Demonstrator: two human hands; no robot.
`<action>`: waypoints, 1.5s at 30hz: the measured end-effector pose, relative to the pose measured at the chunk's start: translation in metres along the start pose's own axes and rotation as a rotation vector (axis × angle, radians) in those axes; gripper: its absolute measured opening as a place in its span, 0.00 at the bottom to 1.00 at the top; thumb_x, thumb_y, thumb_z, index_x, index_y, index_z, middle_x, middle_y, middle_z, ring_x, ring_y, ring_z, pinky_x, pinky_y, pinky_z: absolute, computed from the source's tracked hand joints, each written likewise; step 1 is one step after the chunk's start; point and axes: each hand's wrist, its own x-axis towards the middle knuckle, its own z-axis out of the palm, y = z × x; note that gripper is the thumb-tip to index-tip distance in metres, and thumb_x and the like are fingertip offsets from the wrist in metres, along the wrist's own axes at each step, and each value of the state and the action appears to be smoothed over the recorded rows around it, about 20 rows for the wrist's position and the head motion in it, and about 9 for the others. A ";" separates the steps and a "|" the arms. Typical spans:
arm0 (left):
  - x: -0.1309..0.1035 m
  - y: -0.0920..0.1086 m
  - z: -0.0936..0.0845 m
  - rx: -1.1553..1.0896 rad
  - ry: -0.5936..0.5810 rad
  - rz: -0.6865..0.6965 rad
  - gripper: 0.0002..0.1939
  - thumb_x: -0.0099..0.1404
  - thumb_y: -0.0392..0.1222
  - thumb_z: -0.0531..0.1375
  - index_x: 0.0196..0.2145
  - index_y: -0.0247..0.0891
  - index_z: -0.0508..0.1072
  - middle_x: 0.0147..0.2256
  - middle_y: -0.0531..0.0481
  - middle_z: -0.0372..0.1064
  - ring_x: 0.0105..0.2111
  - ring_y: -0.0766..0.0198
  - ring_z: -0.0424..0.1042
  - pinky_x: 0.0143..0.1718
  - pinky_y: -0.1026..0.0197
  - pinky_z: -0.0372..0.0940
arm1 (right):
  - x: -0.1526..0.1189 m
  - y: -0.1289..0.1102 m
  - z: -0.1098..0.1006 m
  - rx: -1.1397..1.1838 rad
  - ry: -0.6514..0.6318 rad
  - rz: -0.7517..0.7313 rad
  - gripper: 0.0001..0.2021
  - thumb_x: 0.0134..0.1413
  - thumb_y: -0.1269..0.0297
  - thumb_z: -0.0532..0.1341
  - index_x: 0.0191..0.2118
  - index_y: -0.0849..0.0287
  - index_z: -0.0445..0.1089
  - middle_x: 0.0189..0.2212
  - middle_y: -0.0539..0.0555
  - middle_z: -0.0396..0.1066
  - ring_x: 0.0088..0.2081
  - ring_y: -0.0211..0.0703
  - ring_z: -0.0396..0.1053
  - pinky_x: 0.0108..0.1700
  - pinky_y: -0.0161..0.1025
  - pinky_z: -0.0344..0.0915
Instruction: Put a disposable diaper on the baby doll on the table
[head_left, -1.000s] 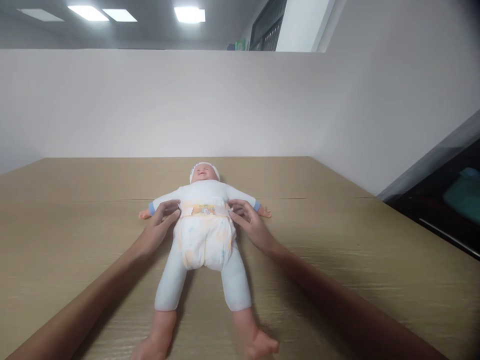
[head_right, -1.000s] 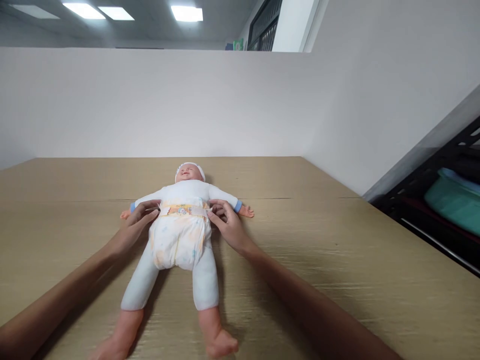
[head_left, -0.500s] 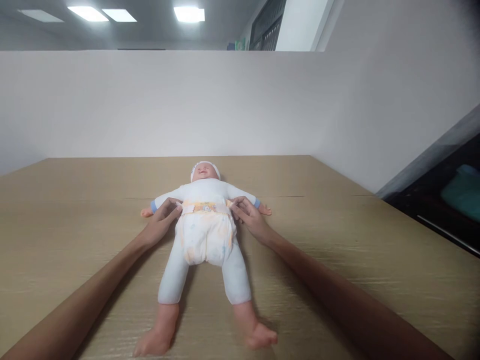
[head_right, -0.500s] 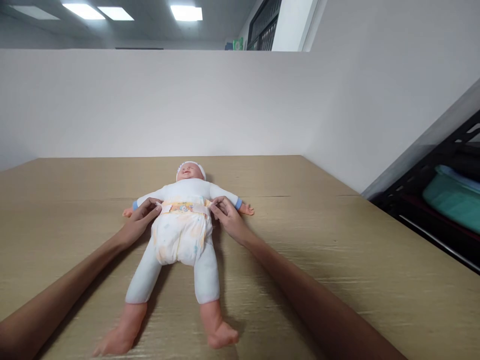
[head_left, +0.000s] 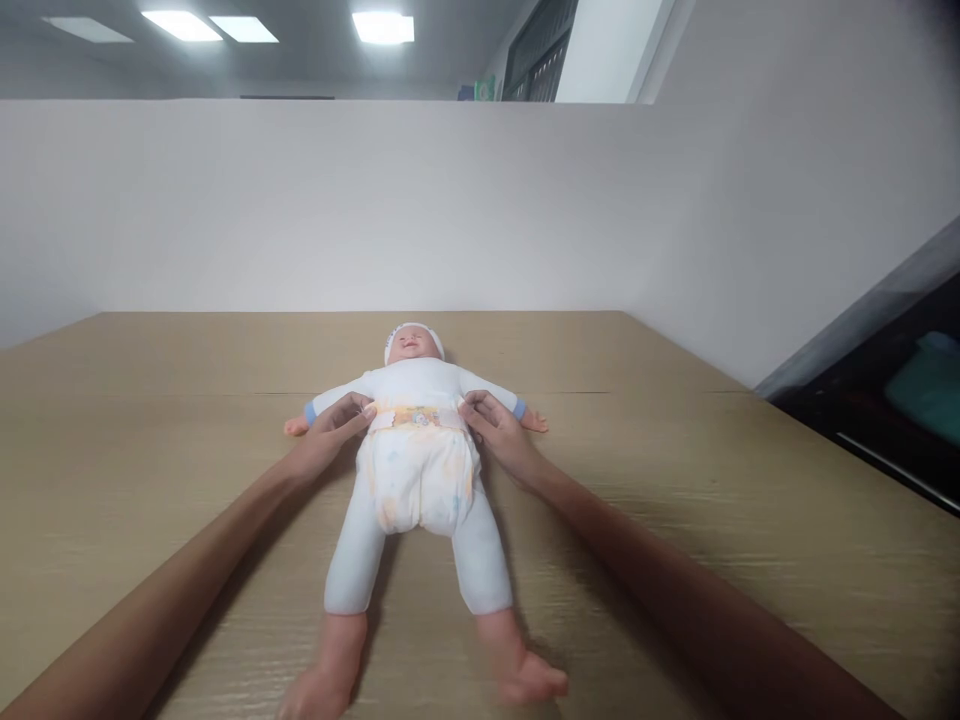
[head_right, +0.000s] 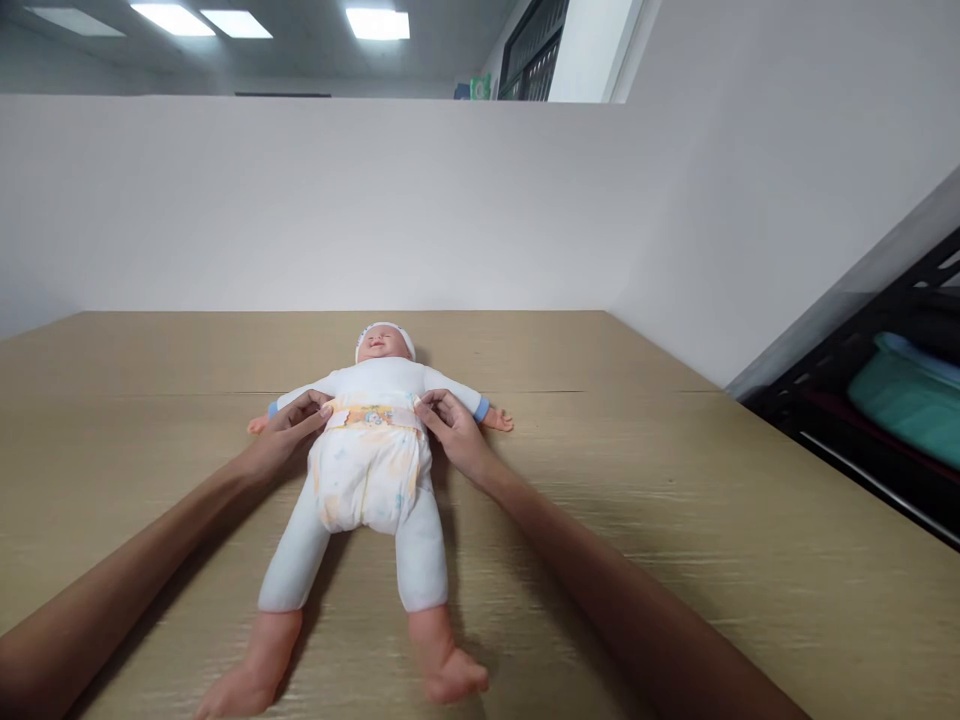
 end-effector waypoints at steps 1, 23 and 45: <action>0.001 -0.001 0.001 0.009 0.028 0.025 0.23 0.70 0.64 0.65 0.39 0.42 0.69 0.35 0.52 0.67 0.33 0.62 0.66 0.36 0.60 0.63 | 0.001 0.001 0.002 -0.010 0.016 -0.014 0.24 0.58 0.36 0.68 0.42 0.52 0.67 0.33 0.48 0.70 0.33 0.42 0.67 0.35 0.38 0.67; -0.020 0.010 0.021 -0.050 0.009 -0.208 0.34 0.74 0.69 0.57 0.59 0.38 0.79 0.58 0.39 0.79 0.69 0.36 0.67 0.71 0.43 0.60 | -0.029 -0.004 0.020 0.067 -0.070 0.226 0.29 0.69 0.33 0.56 0.53 0.52 0.80 0.53 0.58 0.82 0.62 0.58 0.75 0.70 0.59 0.65; -0.018 0.032 0.035 -0.527 -0.196 -0.421 0.37 0.77 0.60 0.61 0.69 0.28 0.68 0.53 0.36 0.83 0.61 0.43 0.78 0.63 0.51 0.72 | -0.025 -0.054 0.038 0.488 -0.199 0.440 0.32 0.59 0.47 0.71 0.61 0.65 0.75 0.47 0.63 0.84 0.62 0.61 0.76 0.63 0.47 0.74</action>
